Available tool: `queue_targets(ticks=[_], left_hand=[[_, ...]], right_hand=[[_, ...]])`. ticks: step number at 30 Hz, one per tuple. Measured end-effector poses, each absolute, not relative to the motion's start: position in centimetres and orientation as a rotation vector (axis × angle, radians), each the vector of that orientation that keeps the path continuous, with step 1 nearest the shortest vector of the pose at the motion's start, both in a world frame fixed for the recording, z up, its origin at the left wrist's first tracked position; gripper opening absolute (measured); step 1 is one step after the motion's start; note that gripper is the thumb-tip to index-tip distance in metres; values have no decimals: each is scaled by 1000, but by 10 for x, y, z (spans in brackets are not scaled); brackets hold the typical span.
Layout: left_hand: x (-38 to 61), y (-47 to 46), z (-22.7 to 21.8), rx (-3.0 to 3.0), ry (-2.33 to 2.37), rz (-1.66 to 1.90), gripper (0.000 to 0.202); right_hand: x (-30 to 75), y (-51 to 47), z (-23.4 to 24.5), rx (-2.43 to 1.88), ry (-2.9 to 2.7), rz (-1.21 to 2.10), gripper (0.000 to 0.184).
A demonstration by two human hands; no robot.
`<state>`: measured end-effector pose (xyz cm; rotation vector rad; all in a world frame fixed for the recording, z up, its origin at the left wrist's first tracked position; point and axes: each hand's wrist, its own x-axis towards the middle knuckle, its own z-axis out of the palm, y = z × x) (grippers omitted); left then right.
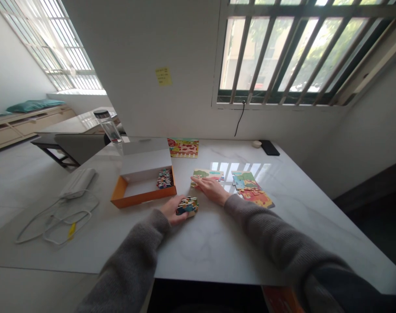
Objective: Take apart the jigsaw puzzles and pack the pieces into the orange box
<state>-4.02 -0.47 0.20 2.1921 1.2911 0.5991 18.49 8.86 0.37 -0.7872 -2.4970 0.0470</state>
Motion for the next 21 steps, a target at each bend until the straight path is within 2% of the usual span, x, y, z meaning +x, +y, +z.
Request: queue_targets(ticks=[3,6,9,13,17,21], left_hand=[[-36,-6,3,2185,1309,622,32],[-33,-7,4,2143,1328,648,41],[-32,-8,1,2119,1363,707,55],[-28,-5,-2,2146,1317,739,55],[-17,-3,-2,2159,1288,718,56],[-9,-3,-1,2203,1309,653,63]], right_hand=[[182,94,5,-982,-2397,255,17],[185,93,16,-1107,-2311,434,25],[194,74,30,-985,-2204,511,29],[206,25,37,-694,-2266,313,33],[214,-13,28,-714,-2475,32,41],[219,-25,18,-767,-2539,37,40]])
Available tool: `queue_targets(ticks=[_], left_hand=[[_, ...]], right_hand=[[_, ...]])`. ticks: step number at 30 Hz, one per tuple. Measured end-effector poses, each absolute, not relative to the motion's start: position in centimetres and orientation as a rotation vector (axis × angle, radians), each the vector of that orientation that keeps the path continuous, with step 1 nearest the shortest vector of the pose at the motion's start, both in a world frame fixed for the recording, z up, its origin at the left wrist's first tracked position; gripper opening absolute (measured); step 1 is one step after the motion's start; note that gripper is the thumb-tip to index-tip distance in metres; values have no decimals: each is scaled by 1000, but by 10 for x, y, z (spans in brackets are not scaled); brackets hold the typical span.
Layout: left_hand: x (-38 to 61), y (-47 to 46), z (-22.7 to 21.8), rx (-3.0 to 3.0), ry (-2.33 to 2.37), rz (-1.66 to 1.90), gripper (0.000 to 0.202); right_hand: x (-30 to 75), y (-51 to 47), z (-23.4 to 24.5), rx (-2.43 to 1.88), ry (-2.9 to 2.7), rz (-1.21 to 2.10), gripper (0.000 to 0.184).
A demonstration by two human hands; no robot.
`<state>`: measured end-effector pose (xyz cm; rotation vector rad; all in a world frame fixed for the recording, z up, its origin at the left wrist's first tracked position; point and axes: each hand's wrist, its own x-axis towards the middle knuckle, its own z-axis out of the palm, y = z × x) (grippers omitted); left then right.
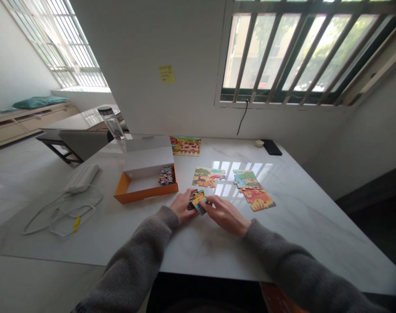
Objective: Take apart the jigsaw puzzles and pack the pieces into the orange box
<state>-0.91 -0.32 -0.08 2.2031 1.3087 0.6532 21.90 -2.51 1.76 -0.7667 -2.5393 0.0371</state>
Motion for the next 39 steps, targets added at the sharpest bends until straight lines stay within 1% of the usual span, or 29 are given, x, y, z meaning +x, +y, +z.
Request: queue_targets(ticks=[5,9,11,14,16,20,22,24,27,32,34,37,39], left_hand=[[-13,-4,-2,2291,1291,602,76],[-14,-6,-2,2279,1270,574,85],[-12,-7,-2,2248,1271,586,77],[-6,-10,-2,2221,1226,711,57],[-3,-11,-2,2234,1182,808,50],[0,-11,-2,2210,1131,854,42],[0,-10,-3,2149,1078,851,42],[1,-9,-4,2099,1035,855,42],[6,-10,-7,2044,1005,874,41],[14,-9,-3,1956,1028,880,48],[13,-4,3,1976,1051,913,43],[10,12,14,2198,1193,894,34],[12,27,18,2431,1342,706,35]], right_hand=[[222,-27,11,-757,-2496,255,46],[218,-25,6,-855,-2442,280,36],[216,-25,5,-881,-2446,279,31],[216,-22,6,-850,-2356,326,27],[220,-19,7,-862,-2229,357,34],[227,-13,6,-905,-2195,499,63],[227,-12,4,-895,-2248,605,68],[225,-13,1,-889,-2254,678,69],[224,-13,0,-875,-2212,710,64],[236,-8,10,-911,-2224,702,47],[245,-5,14,-1002,-2219,689,41],[256,-1,18,-1099,-2193,646,36],[259,0,19,-1116,-2175,634,30]])
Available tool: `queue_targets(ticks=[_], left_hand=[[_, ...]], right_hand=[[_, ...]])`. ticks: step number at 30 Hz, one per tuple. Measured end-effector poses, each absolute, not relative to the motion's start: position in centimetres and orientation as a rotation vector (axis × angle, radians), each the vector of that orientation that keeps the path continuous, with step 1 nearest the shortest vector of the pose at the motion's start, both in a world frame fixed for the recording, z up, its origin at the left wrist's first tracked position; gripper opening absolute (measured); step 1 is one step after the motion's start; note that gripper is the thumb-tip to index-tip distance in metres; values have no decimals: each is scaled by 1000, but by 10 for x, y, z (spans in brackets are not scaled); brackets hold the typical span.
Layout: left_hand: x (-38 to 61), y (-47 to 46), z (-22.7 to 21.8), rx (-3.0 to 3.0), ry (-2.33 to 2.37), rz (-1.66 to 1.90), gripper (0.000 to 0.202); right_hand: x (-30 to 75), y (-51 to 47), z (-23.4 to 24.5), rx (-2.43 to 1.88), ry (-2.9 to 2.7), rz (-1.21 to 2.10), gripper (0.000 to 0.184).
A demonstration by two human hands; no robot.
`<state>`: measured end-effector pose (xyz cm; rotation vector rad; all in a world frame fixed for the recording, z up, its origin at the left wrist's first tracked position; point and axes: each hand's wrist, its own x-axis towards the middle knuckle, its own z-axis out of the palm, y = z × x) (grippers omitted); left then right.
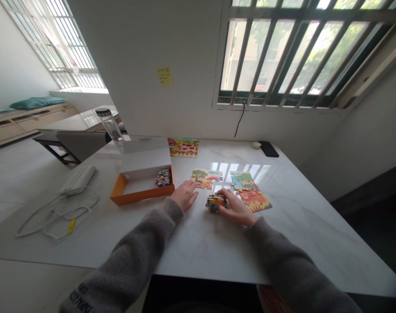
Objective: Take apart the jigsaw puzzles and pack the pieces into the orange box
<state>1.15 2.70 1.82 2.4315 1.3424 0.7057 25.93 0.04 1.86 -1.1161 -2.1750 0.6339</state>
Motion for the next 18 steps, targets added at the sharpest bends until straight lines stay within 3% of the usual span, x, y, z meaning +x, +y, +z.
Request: queue_targets(ticks=[7,12,18], left_hand=[[30,83,28,2543,1541,26,62],[38,112,36,2734,1373,-274,53],[47,113,33,2931,1246,-257,32]], right_hand=[[259,1,16,-1135,-2141,705,30],[260,2,16,-1146,-2132,774,32],[260,2,16,-1125,-2109,796,32]])
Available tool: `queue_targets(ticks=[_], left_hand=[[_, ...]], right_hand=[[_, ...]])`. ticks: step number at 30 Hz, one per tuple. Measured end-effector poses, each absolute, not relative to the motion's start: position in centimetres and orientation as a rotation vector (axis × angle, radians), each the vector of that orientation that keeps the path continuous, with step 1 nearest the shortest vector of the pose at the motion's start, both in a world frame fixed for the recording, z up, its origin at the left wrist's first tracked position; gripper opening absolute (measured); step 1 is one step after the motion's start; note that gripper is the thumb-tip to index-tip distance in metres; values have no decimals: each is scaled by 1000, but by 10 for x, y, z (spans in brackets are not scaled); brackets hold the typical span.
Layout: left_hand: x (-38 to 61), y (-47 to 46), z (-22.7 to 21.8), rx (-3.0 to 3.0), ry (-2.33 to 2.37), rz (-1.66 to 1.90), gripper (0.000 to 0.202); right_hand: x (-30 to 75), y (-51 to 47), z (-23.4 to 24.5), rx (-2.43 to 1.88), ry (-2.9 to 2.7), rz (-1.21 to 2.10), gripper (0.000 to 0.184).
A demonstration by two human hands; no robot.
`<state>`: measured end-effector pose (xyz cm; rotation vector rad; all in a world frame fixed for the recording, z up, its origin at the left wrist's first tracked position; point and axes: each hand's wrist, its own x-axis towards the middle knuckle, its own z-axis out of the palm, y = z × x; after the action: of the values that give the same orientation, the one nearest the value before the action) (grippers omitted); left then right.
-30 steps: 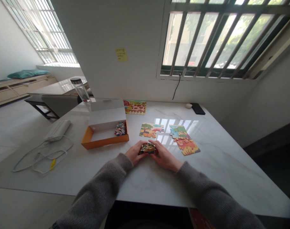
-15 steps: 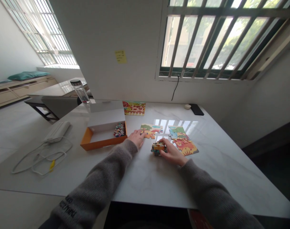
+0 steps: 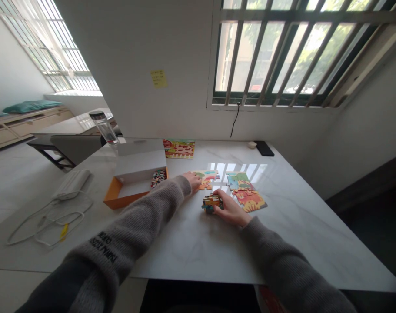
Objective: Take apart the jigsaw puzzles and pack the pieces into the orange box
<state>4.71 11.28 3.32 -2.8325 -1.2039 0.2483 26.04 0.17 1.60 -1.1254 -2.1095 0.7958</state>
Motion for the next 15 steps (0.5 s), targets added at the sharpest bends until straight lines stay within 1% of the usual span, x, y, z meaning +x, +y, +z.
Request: queue_targets(ticks=[3,8,11,15], left_hand=[[51,106,32,-2838,-1169,221,29],[44,105,35,-2849,-1199,190,37],[39,110,34,-2865,-1304,45,40],[38,118,29,-2867,-1416,-111,28]], right_hand=[[260,2,15,-1121,-2105,808,32],[259,0,19,-1133,-2097,839,28],[258,-1,22,-1139,-2094,849,27],[259,-1,23,-1135,-2088,865,27]])
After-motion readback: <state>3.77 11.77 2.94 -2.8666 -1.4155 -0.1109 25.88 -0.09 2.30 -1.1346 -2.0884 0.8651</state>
